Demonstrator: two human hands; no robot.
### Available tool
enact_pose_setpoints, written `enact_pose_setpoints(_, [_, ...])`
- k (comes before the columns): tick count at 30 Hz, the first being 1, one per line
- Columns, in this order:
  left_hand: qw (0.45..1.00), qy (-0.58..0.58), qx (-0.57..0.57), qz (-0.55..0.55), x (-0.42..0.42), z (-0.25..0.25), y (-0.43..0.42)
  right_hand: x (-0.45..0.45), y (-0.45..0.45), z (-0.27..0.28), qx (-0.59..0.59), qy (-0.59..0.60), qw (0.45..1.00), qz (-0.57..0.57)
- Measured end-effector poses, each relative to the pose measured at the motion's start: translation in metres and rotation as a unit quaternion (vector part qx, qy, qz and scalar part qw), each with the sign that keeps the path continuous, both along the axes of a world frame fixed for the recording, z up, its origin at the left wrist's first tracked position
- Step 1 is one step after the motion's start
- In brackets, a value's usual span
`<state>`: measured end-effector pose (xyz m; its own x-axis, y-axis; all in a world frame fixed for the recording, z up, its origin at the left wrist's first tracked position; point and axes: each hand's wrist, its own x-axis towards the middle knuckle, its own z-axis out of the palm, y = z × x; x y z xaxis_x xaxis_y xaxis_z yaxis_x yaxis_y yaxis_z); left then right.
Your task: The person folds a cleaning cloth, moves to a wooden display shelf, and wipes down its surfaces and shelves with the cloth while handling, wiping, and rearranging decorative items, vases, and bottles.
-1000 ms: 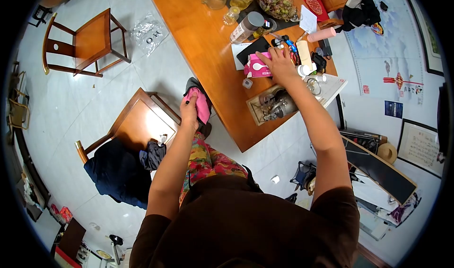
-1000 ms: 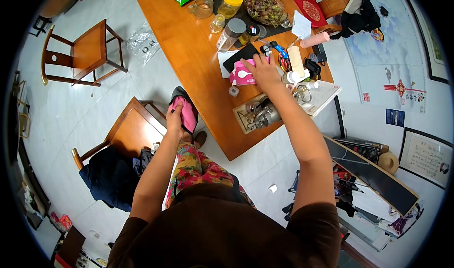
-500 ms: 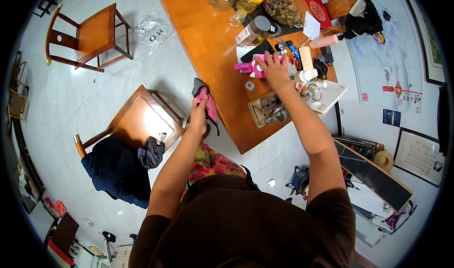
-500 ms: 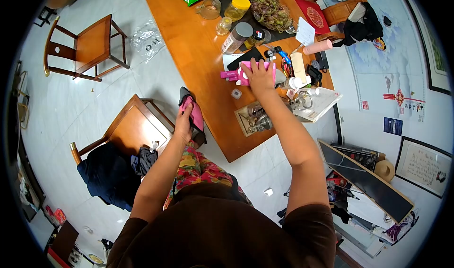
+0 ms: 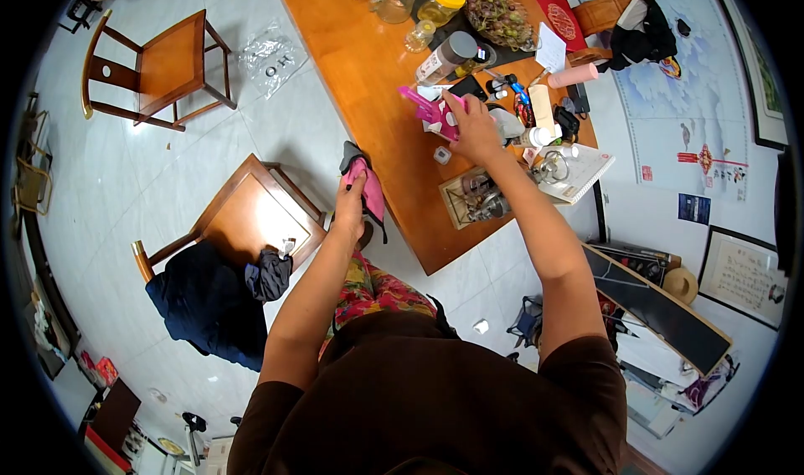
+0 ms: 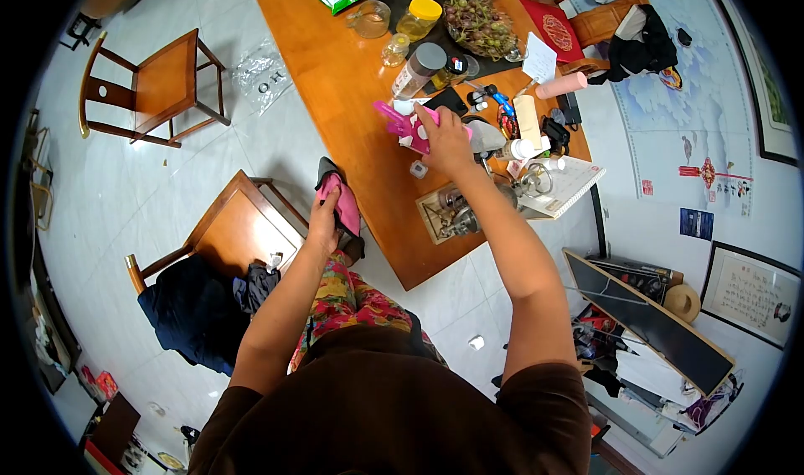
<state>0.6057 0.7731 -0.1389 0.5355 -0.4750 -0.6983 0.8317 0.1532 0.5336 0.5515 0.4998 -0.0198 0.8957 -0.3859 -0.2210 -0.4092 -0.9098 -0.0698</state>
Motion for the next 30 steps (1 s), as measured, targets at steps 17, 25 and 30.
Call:
enact_pose_setpoints(17, [0.999,0.004,0.022,-0.032,0.002,-0.008,0.001,-0.003,-0.002,-0.040,0.368,-0.429,0.741,-0.364])
enact_pose_setpoints(25, [1.000,-0.014,-0.019,-0.017,0.003,-0.009,0.004,0.014,0.036,-0.035,0.051,-0.410,0.863,-0.292])
enact_pose_setpoints(30, [1.000,0.006,-0.005,-0.014,0.006,0.013,0.004,-0.011,0.103,-0.071,0.009,-0.217,0.944,-0.248])
